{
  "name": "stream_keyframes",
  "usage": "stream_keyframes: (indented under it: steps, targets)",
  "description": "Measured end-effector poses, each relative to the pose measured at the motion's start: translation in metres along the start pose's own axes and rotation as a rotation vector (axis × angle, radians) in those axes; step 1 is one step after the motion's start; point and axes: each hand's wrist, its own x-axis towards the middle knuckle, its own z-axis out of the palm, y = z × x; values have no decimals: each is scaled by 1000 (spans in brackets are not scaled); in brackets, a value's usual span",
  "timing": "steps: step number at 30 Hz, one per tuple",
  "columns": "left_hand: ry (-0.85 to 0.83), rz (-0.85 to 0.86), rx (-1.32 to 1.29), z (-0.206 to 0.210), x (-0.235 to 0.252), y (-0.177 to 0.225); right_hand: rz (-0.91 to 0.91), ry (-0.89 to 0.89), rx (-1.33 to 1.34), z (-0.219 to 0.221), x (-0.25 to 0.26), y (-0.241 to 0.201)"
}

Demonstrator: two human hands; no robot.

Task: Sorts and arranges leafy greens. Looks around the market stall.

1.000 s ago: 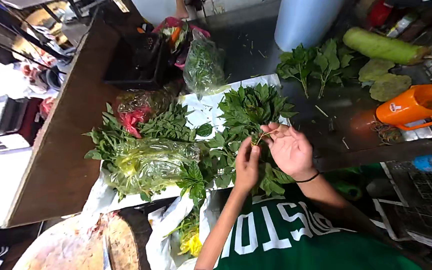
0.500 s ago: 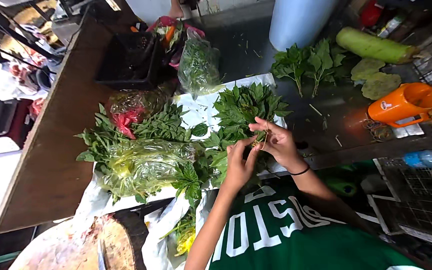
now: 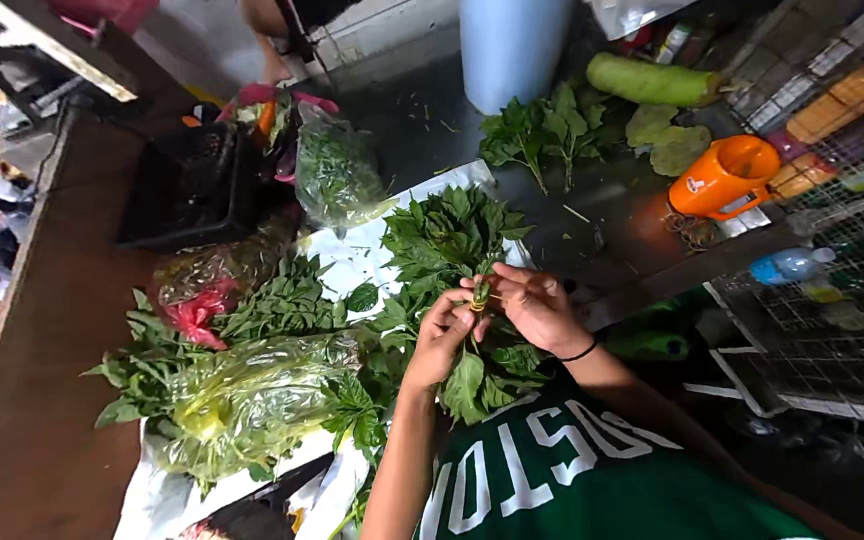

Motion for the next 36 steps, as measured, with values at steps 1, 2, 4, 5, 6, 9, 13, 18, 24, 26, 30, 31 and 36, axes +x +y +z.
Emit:
stream_keyframes:
  steps: [1, 2, 4, 5, 6, 9, 13, 18, 24, 26, 30, 31, 36]
  targets:
    - [11, -18, 66, -1, 4, 0, -87, -53, -162, -6, 6, -6]
    - [11, -47, 165, -2, 8, 2, -135, -77, -338, -11, 10, -14]
    - [-13, -138, 370, -1, 13, 6, -167, -61, -601, -23, 11, -25]
    - [-37, -181, 463, 1, 17, 6, -159, -52, -653, -29, 9, -27]
    - [-53, -215, 548, 4, 19, 3, -126, -49, -669, -34, 5, -29]
    - [-88, -247, 699, 15, 28, -8, 112, -100, -639, -50, -7, -38]
    - [49, -75, 885, 37, 34, -18, 157, 10, -724, -78, -1, -53]
    - [357, 280, 741, 36, 23, -4, -156, 263, -1251, -113, 53, -125]
    - [635, 181, 828, -15, -53, -11, -225, 527, -1424, -191, 157, -94]
    - [731, 137, 841, -25, -85, -23, 87, 527, -1436, -221, 162, -52]
    - [907, 98, 744, -31, -144, -49, 432, 496, -1349, -224, 85, 27]
    - [947, 99, 708, -29, -154, -54, 426, 478, -1345, -220, 64, 48]
    - [1113, 42, 552, -8, -170, -53, 335, 347, -1346, -197, 1, 74]
